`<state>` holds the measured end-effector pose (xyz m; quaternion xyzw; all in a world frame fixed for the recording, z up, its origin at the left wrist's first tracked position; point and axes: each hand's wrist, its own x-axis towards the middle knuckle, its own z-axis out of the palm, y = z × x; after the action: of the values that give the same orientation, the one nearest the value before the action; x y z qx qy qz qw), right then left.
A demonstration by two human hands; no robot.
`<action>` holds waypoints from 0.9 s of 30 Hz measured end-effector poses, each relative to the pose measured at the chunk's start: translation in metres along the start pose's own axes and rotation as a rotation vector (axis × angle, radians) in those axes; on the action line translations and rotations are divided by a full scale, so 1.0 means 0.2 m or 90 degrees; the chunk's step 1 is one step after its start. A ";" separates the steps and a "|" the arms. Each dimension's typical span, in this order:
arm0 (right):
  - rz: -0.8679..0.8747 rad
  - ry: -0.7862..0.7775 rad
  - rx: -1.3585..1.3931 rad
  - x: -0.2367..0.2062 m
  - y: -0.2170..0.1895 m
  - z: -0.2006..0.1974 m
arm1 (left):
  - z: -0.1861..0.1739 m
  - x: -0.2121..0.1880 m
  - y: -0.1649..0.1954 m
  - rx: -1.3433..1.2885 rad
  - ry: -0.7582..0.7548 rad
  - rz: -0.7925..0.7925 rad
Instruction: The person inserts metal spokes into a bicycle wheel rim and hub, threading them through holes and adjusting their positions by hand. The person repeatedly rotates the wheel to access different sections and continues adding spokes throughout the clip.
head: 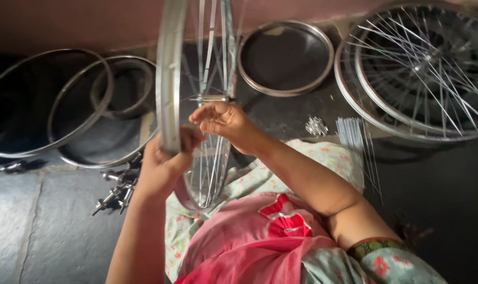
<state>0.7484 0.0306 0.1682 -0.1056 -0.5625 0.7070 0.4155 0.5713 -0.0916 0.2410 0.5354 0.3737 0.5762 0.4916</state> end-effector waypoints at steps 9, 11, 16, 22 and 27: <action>0.114 0.318 -0.659 -0.38 0.39 -1.17 | -0.11 -0.35 -0.01 0.042 0.071 0.011; 0.180 0.448 -0.644 -0.50 0.38 -1.45 | -0.11 -0.34 0.02 0.040 0.083 -0.006; 0.342 0.614 -0.859 -0.71 0.32 -1.77 | -0.11 -0.20 0.09 0.044 0.121 -0.050; 0.414 0.505 -1.015 -0.64 0.40 -1.81 | -0.06 -0.12 0.15 0.042 0.183 -0.087; 0.500 0.317 -1.193 -0.52 0.43 -1.82 | -0.03 -0.06 0.19 0.060 0.206 -0.102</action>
<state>0.9976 0.2127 -0.0667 -0.7036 -0.7098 0.0312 0.0126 0.5581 -0.1114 0.2736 0.4266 0.5159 0.5958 0.4436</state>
